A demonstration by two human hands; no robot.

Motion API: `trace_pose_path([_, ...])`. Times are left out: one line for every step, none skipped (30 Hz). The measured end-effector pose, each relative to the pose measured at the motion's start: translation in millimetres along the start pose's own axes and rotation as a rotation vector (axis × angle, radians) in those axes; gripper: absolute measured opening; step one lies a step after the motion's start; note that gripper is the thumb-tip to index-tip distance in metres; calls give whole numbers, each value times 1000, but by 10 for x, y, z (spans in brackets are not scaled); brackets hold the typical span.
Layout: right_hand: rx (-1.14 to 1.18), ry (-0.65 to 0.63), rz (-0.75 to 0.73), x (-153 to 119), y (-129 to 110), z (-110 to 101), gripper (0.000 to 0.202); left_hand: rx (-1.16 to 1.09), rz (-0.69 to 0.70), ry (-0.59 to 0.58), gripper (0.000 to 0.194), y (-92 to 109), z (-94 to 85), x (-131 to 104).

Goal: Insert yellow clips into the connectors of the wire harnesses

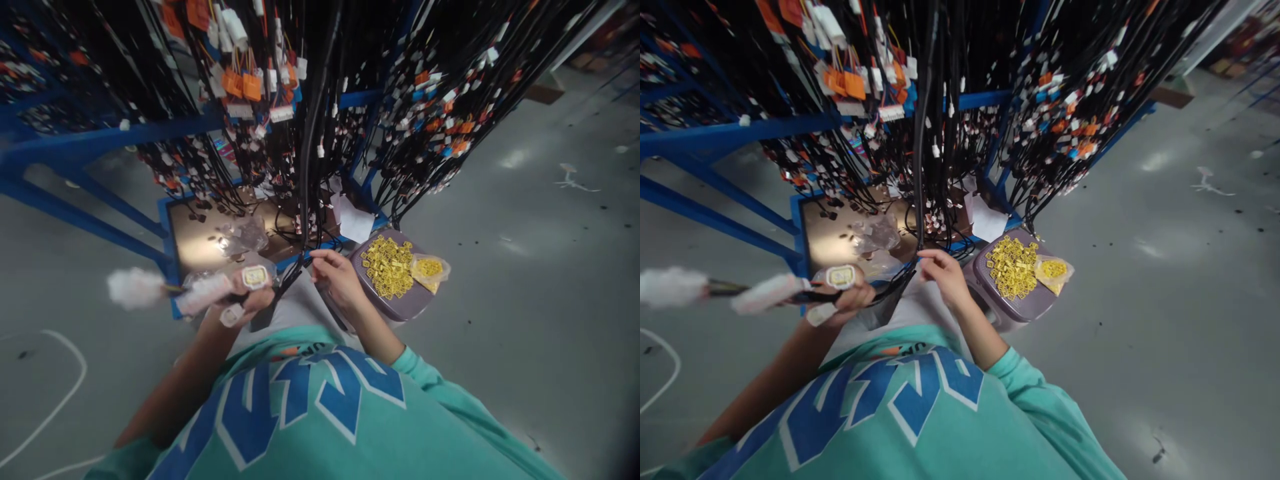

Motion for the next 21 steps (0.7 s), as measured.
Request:
trace_pose_path([-11,113,-14,90,92,-102,29,-42,43,-10,33,23,-7,20])
trace_pose_path([-19,180,-3,166,198,-166,31,-88,82,-26,32,44,-4,36])
trace_pose_path([-20,194,31,229,316,-185,34,-134,110,-44,29,54,6,49])
trace_pose_path([-10,166,85,276,439,-166,36,-171,117,-66,25,49,22,59])
trace_pose_path([7,108,145,305,557,-118,38,-187,106,-89,23,29,42,66])
trace_pose_path([27,40,198,316,662,-53,40,-177,81,-112,23,-3,63,69])
trace_pose_path([46,-21,235,315,748,14,41,-149,53,-133,25,-40,83,69])
trace_pose_path([57,-63,252,309,813,70,42,-111,31,-147,27,-77,97,67])
trace_pose_path([57,-85,252,303,859,112,42,-71,19,-149,30,-110,103,65])
trace_pose_path([48,-91,245,301,893,139,41,-33,12,-144,33,-137,103,63])
trace_pose_path([35,-87,240,302,918,153,39,-1,8,-133,36,-159,97,62])
trace_pose_path([26,-77,239,305,937,157,38,25,2,-121,38,-175,90,61])
trace_pose_path([21,-68,244,308,949,157,37,47,-5,-107,39,-186,80,61])
trace_pose_path([23,-62,252,310,957,156,36,65,-17,-99,40,-193,73,61])
trace_pose_path([30,-60,258,310,957,155,36,81,-28,-96,42,-197,70,61])
trace_pose_path([38,-57,265,308,954,153,35,96,-35,-93,43,-197,68,61])
trace_pose_path([45,-53,274,304,949,152,35,108,-37,-88,44,-195,68,62])
trace_pose_path([50,-47,284,298,946,151,34,121,-37,-83,47,-195,70,64])
trace_pose_path([51,-40,297,292,946,150,34,133,-35,-77,49,-198,73,65])
trace_pose_path([51,-33,309,287,950,151,34,149,-34,-68,52,-206,75,67])
trace_pose_path([51,-26,321,284,958,151,34,170,-37,-61,54,-218,74,68])
Point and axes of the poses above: each hand's wrist, its own x-axis towards the middle knuckle, its own z-axis out of the palm, y = z × x, the point moved 5 cm from there along x, towards the middle knuckle, and after that the axes turned 4 degrees about -y, right-handed, at the moved point
